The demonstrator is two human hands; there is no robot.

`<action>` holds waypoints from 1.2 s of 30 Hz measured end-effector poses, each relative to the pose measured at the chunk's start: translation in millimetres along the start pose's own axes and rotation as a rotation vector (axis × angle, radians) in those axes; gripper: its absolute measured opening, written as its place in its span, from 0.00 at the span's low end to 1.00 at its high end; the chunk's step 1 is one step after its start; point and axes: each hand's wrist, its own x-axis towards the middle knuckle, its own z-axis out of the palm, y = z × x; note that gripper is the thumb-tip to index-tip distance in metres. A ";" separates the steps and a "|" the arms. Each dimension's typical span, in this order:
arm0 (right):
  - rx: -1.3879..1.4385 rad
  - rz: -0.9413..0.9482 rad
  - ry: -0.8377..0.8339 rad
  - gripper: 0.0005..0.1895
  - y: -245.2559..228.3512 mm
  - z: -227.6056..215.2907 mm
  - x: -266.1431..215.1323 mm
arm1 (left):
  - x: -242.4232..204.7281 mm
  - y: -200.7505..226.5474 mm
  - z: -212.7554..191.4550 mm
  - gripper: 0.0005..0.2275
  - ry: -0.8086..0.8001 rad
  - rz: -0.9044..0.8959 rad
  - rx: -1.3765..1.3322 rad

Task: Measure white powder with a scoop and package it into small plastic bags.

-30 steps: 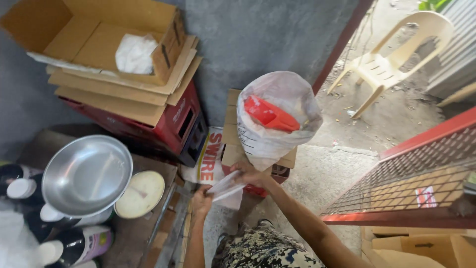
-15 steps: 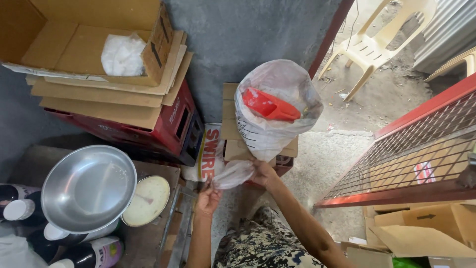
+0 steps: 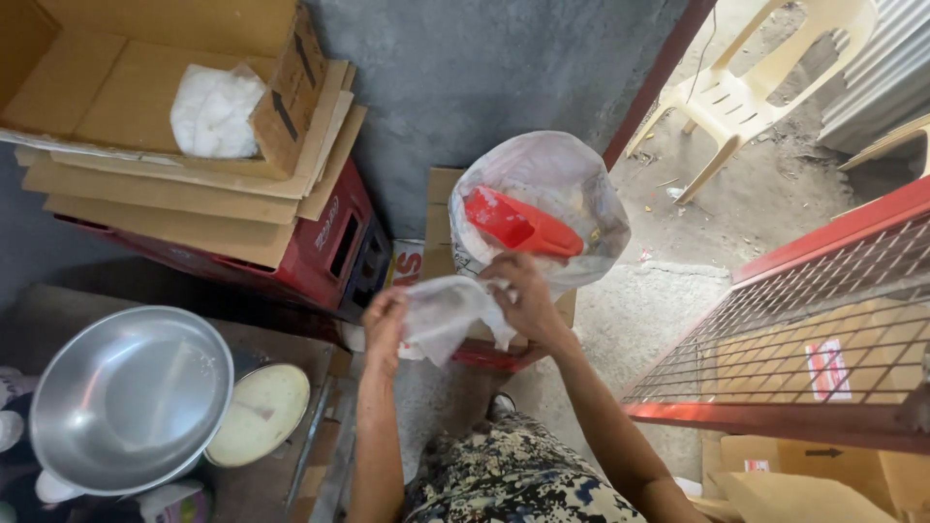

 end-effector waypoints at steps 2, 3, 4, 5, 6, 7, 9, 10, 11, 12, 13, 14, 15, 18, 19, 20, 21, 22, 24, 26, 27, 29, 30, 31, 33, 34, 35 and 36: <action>-0.046 0.023 0.086 0.11 27.3 -23.5 12.5 | 10.9 14.1 -2.7 0.06 0.161 0.014 -0.071; -0.090 0.048 0.180 0.10 40.0 -35.5 18.1 | 15.8 22.0 -4.1 0.08 0.317 0.026 -0.137; -0.091 0.048 0.178 0.10 62.9 -44.2 18.2 | 15.2 28.0 1.0 0.08 0.317 0.026 -0.139; -0.170 0.098 0.158 0.10 85.8 -53.4 19.7 | 16.3 34.5 6.5 0.11 0.350 0.096 -0.158; -0.248 0.149 0.138 0.11 108.1 -62.5 21.2 | 17.2 41.4 11.7 0.14 0.381 0.166 -0.176; -0.253 0.147 0.140 0.11 113.0 -64.7 27.4 | 30.6 26.1 13.1 0.14 0.377 0.167 -0.180; -0.425 0.182 -0.081 0.13 122.1 -66.6 36.8 | 53.9 -6.1 13.4 0.14 0.418 0.237 -0.048; -0.427 0.186 -0.085 0.13 125.2 -61.4 38.3 | 53.1 1.6 32.8 0.14 0.418 0.231 -0.049; -0.477 0.176 -0.113 0.14 127.9 -54.5 42.2 | 54.6 12.0 50.5 0.12 0.331 0.275 -0.060; -0.528 0.165 -0.142 0.15 130.4 -47.5 46.0 | 55.9 22.5 68.1 0.10 0.243 0.317 -0.070; -0.527 0.166 -0.138 0.15 139.1 -44.8 52.8 | 60.7 26.2 79.5 0.10 0.240 0.319 -0.068; -0.568 0.180 -0.146 0.16 148.2 -42.0 59.7 | 65.5 29.6 90.8 0.13 0.210 0.347 0.106; -0.604 0.208 -0.156 0.18 156.2 -36.0 57.7 | 64.5 29.5 98.6 0.16 0.174 0.362 0.288; -0.673 0.261 -0.250 0.27 215.4 -27.6 61.8 | 86.7 22.3 123.9 0.30 0.121 0.202 0.359; -0.672 0.279 -0.244 0.27 210.0 -33.2 64.7 | 80.5 36.2 136.7 0.30 0.106 0.193 0.366; -0.619 0.176 -0.194 0.27 204.1 -38.2 67.7 | 74.2 50.4 148.8 0.33 0.116 0.172 0.565; -0.570 0.067 -0.144 0.26 198.4 -45.7 75.0 | 69.9 66.1 163.0 0.37 0.128 0.157 0.758; -0.574 0.077 -0.139 0.26 183.0 -58.0 85.0 | 73.2 64.8 167.0 0.37 0.116 0.155 0.758; -0.423 -0.045 -0.045 0.18 152.9 -79.8 104.1 | 77.0 59.7 172.8 0.36 0.135 0.181 0.696; -0.422 0.005 -0.098 0.16 137.5 -92.3 109.4 | 88.2 43.2 163.5 0.34 0.112 0.228 0.709; -0.421 0.040 -0.148 0.15 130.4 -99.2 115.5 | 97.7 37.0 159.8 0.32 0.095 0.288 0.718; -0.402 0.101 -0.168 0.15 109.4 -106.0 117.4 | 88.6 59.2 160.8 0.31 0.075 0.224 0.632; -0.380 0.158 -0.197 0.14 98.9 -109.8 119.2 | 84.8 70.5 161.8 0.30 0.061 0.156 0.543; -0.383 0.159 -0.198 0.14 85.2 -113.0 120.9 | 85.7 69.8 161.0 0.30 0.060 0.155 0.541; -0.489 0.289 -0.151 0.15 58.2 -116.6 122.2 | 86.5 67.6 156.4 0.31 0.050 0.218 0.569; -0.487 0.293 -0.152 0.15 61.8 -108.5 122.5 | 84.7 68.8 155.4 0.31 0.049 0.215 0.572; -0.603 0.323 -0.133 0.14 65.2 -103.4 123.6 | 84.3 70.6 157.6 0.32 0.036 0.206 0.543; -0.718 0.354 -0.114 0.14 68.5 -98.3 124.6 | 83.8 72.5 159.7 0.32 0.024 0.197 0.515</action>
